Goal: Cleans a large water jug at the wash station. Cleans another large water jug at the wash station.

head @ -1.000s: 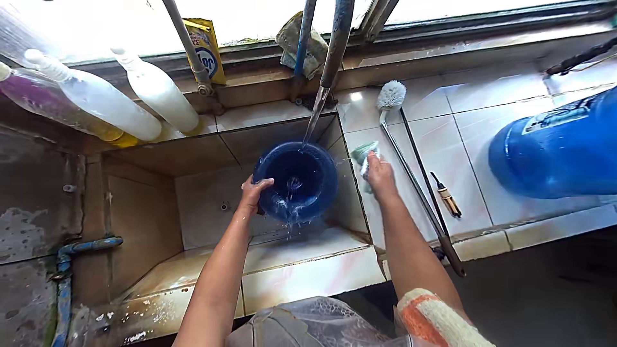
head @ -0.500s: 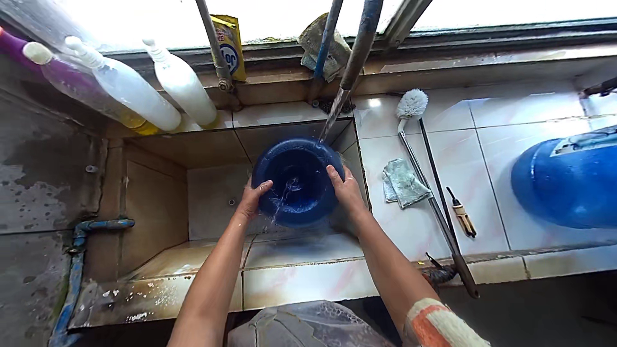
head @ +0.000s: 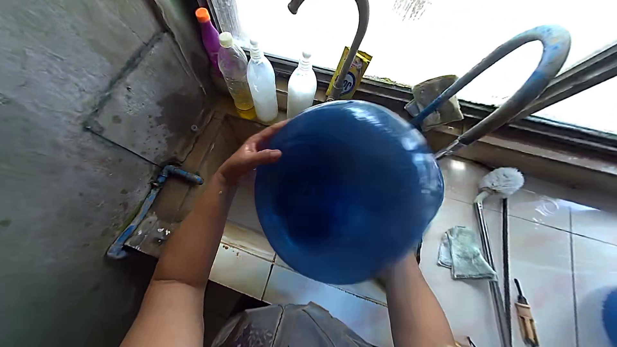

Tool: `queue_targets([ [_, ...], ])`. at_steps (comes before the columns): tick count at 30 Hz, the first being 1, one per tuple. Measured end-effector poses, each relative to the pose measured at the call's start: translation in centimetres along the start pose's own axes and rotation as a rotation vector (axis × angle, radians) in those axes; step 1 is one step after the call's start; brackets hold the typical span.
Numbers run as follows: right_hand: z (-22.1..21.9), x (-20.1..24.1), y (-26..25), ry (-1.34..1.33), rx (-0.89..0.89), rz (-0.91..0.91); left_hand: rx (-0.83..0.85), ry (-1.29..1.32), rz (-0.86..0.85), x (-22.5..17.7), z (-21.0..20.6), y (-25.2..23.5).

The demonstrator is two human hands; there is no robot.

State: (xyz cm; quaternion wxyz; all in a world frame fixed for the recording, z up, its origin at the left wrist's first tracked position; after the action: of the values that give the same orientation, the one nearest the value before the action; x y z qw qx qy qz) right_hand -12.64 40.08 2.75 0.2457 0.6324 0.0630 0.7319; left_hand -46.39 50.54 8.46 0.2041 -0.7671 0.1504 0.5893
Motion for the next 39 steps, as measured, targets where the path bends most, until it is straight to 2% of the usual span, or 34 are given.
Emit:
queue_targets([
  [1, 0.7, -2.4, -2.3, -0.147, 0.013, -0.002, -0.014, 0.011, -0.011, 0.9, 1.8, 0.5],
  [2, 1.7, -4.9, -4.9, -0.273, 0.058, 0.092, -0.044, 0.031, 0.024, 2.4, 3.8, 1.2],
  [3, 2.6, -7.5, -7.8, -0.373, 0.091, 0.312, -0.102, 0.057, 0.096, 4.3, 5.7, 2.1],
  [6, 3.7, -7.0, -13.3, -0.540, -0.027, 0.203, -0.403, -0.054, 0.436, 11.8, 11.0, 5.7],
  [8, 3.5, -5.9, -14.7, -0.520, -0.150, 0.228, -0.571, -0.089, 0.662, 16.1, 12.5, 7.1],
  [10, 2.4, -4.9, -14.9, -0.251, -0.160, 0.311, -0.675, -0.043, 0.737, 18.3, 11.9, 7.0],
  [13, -1.7, -5.9, -15.2, 0.222, -0.016, 0.392, -0.681, 0.016, 0.732, 19.4, 9.8, 4.9],
  [15, -3.0, -6.5, -15.6, 0.351, 0.036, 0.388, -0.654, 0.040, 0.695, 19.7, 8.5, 2.6],
  [19, -1.3, -7.0, -15.7, 0.392, 0.067, 0.305, -0.664, 0.174, 0.631, 19.4, 6.6, -3.2],
  [21, -0.8, -7.2, -15.6, 0.380, 0.079, 0.334, -0.707, 0.319, 0.592, 19.3, 6.3, -6.9],
  [25, -2.1, -8.3, -13.7, 0.302, 0.141, 0.340, -0.770, 0.692, 0.462, 20.1, 7.5, -13.8],
  [27, -2.1, -8.5, -12.2, 0.215, 0.224, 0.303, -0.766, 0.767, 0.422, 19.8, 7.7, -16.5],
  [29, 0.7, -7.9, -10.9, 0.187, 0.188, 0.302, -0.804, 0.790, 0.429, 19.3, 7.3, -18.2],
  [32, 10.9, -7.4, -9.8, 0.349, -0.189, 0.388, -0.864, 0.808, 0.410, 18.4, 5.8, -17.8],
  [34, 18.7, -7.8, -9.2, 0.612, -0.436, 0.235, -0.843, 0.741, 0.377, 17.5, 4.3, -16.8],
  [36, 24.1, -9.2, -8.4, 0.777, -0.539, -0.037, -0.637, 0.624, 0.277, 15.9, 1.9, -15.6],
  [39, 27.3, -12.3, -7.9, 0.803, -0.520, -0.265, -0.368, 0.455, 0.068, 13.2, -2.5, -12.6],
])
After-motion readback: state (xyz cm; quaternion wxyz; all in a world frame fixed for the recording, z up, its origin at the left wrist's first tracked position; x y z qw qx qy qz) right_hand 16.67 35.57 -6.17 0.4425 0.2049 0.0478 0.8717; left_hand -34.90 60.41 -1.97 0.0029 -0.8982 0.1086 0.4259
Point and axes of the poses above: each hand's wrist, its own y-axis away from the middle knuckle, its own z-axis out of the back of the hand, x = y × z, the point moved 7 cm from there along -y, towards the middle knuckle
